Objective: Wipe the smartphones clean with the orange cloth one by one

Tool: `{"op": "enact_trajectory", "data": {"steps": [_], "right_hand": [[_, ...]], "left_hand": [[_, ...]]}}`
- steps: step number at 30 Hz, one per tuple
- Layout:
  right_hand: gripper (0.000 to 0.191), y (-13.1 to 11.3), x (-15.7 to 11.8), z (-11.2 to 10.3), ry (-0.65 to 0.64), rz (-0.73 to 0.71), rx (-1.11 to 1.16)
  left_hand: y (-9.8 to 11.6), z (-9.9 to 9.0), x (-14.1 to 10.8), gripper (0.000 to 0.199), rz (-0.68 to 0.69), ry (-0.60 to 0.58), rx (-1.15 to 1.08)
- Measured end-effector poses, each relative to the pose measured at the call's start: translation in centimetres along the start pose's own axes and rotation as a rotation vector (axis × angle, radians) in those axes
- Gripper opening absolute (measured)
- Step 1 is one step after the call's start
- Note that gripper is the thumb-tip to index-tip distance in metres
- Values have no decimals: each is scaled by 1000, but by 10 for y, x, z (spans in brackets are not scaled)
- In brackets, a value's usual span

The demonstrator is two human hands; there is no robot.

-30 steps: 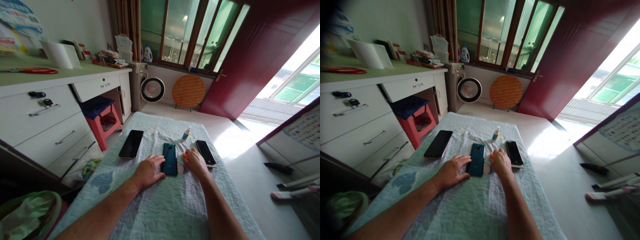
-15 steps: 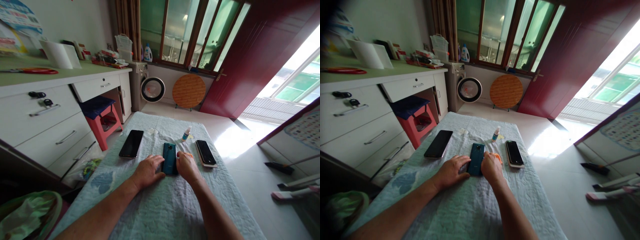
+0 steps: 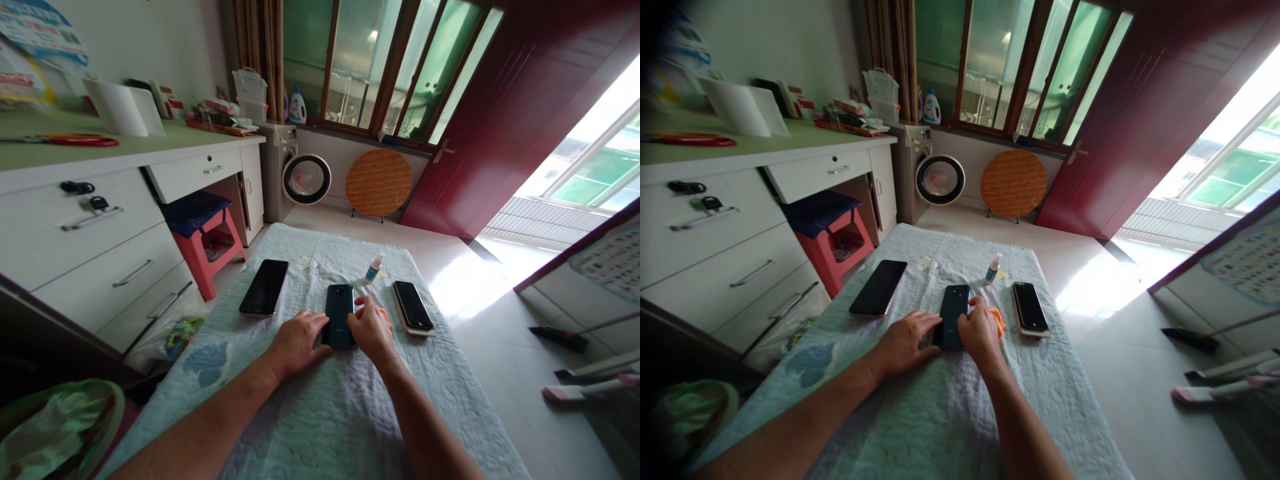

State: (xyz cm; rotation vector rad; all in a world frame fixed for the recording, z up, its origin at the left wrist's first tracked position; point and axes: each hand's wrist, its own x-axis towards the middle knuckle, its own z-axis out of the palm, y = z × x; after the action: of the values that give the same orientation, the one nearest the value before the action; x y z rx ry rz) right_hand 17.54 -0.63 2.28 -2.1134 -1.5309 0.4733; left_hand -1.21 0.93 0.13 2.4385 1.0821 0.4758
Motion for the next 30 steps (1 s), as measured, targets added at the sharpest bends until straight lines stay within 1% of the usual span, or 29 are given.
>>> {"op": "enact_trajectory", "data": {"steps": [2,3,6,8,9,11,14,17,19,21,23,30], "right_hand": [[39,-2,0,3,17,34,187],[43,-4,0,6,-7,54,315],[46,-8,-2,14,-176,110,701],[41,-10,-4,17,-280,101,828],[39,-10,-5,19,-311,83,841],[38,-10,-6,20,-331,44,804],[38,-10,-6,22,-274,-11,664],[34,-12,-8,24,-203,-86,514],[32,-15,-11,26,-184,-99,477],[33,-18,-14,26,-186,-87,509],[34,-20,-17,25,-193,-87,587],[37,-30,-24,17,-190,-103,953]], "left_hand": [[1,-1,0,48,3,-1,-12],[2,-2,0,47,-2,-2,-13],[4,-3,0,46,-28,3,-4],[5,-2,0,46,-37,16,-3],[5,-1,0,46,-34,24,-7],[6,0,0,46,-24,46,-24],[9,2,0,52,-19,79,-64],[10,4,0,59,-7,125,-114],[11,5,0,60,6,162,-146],[11,6,0,60,13,191,-162],[11,7,0,61,19,219,-160],[11,8,-3,60,46,336,-175]]}}
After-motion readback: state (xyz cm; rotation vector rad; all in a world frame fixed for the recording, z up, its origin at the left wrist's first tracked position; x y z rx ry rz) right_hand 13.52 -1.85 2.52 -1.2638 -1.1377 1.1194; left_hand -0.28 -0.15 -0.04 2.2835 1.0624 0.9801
